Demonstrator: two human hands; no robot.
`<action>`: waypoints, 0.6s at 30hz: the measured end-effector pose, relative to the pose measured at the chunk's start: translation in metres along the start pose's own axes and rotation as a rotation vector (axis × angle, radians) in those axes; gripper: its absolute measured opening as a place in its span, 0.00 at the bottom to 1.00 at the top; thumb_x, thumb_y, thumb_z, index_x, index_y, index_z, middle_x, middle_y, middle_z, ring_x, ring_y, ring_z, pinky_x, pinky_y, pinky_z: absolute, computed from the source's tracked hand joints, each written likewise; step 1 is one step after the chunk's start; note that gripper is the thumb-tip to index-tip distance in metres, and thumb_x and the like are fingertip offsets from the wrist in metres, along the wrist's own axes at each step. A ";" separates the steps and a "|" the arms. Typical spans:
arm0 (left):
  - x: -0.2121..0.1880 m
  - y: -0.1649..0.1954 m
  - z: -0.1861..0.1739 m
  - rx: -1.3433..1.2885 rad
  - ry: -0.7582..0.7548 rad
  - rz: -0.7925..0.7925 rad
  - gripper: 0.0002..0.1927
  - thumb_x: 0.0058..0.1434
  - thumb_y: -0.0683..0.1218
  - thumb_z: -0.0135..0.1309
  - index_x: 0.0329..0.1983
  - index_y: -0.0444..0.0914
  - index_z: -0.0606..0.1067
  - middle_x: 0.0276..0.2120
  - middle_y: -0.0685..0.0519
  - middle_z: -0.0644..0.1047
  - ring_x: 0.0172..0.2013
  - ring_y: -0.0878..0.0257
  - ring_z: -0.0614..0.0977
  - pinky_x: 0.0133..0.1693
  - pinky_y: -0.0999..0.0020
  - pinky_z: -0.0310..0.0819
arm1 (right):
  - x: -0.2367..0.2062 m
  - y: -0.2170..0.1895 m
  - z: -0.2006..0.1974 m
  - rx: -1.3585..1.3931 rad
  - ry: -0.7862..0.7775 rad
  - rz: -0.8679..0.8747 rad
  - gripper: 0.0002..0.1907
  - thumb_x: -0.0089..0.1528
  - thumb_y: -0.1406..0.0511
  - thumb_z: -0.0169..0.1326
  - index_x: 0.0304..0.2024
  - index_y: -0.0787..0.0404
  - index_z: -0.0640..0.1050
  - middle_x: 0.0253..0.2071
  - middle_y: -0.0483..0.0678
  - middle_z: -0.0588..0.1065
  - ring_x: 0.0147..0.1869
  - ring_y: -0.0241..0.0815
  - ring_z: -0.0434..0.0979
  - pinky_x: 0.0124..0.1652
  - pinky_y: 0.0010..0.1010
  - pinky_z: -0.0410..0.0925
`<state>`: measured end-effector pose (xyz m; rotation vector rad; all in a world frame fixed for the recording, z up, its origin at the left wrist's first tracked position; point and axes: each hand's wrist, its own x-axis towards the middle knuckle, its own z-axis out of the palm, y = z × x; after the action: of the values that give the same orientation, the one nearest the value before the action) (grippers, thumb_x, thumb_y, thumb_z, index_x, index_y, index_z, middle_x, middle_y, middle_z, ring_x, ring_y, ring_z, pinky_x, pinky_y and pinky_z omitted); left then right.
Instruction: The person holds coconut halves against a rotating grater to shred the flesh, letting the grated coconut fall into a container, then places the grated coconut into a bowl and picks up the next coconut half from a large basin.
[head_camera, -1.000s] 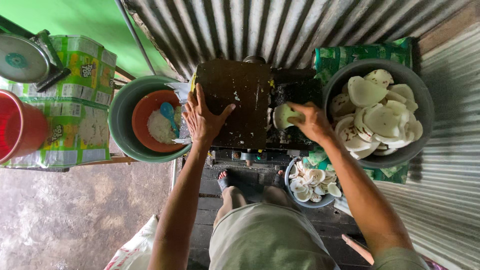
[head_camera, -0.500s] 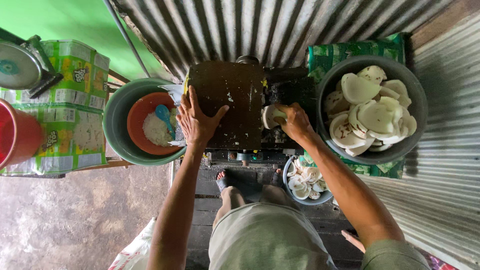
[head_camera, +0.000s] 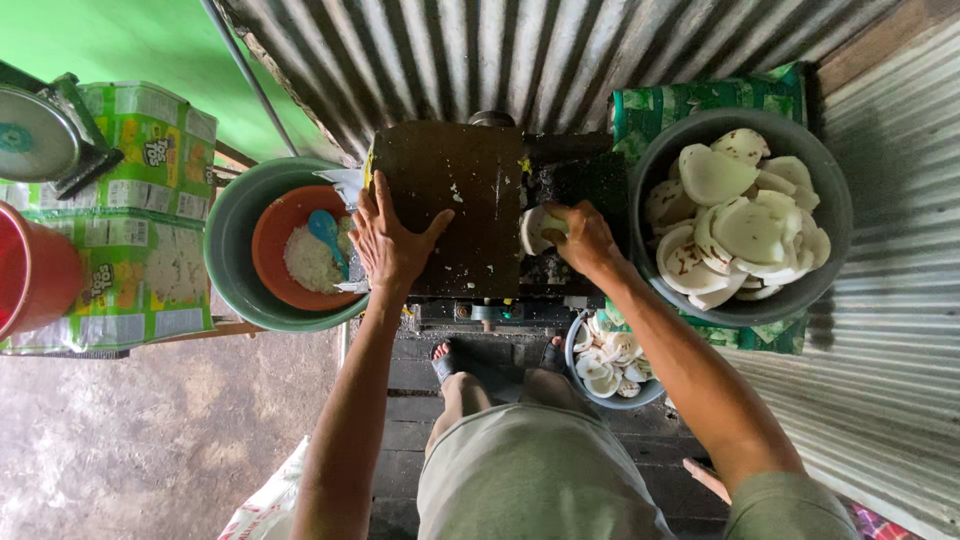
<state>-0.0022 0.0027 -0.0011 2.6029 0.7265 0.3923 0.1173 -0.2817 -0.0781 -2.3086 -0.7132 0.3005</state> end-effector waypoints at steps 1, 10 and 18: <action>-0.001 0.000 0.000 -0.001 -0.011 -0.005 0.65 0.47 0.75 0.67 0.76 0.35 0.55 0.66 0.36 0.64 0.62 0.39 0.68 0.58 0.44 0.63 | -0.002 0.000 -0.002 -0.045 0.001 0.013 0.26 0.57 0.67 0.64 0.59 0.49 0.80 0.44 0.62 0.80 0.46 0.57 0.83 0.45 0.42 0.76; 0.000 -0.002 0.001 -0.024 -0.016 0.009 0.65 0.48 0.76 0.67 0.76 0.35 0.55 0.65 0.35 0.64 0.61 0.38 0.68 0.58 0.43 0.64 | -0.011 0.003 -0.035 -0.047 0.050 0.017 0.27 0.57 0.63 0.66 0.60 0.51 0.79 0.45 0.63 0.77 0.48 0.61 0.80 0.47 0.45 0.72; -0.001 0.000 0.003 0.000 0.010 0.019 0.64 0.47 0.75 0.67 0.76 0.35 0.55 0.65 0.35 0.64 0.61 0.38 0.69 0.57 0.44 0.64 | 0.003 0.012 -0.021 -0.037 0.054 -0.160 0.26 0.57 0.65 0.66 0.59 0.51 0.79 0.46 0.57 0.80 0.48 0.58 0.79 0.50 0.44 0.72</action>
<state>-0.0021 0.0018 -0.0037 2.6110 0.7061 0.4116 0.1330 -0.2989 -0.0709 -2.2689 -0.8769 0.1519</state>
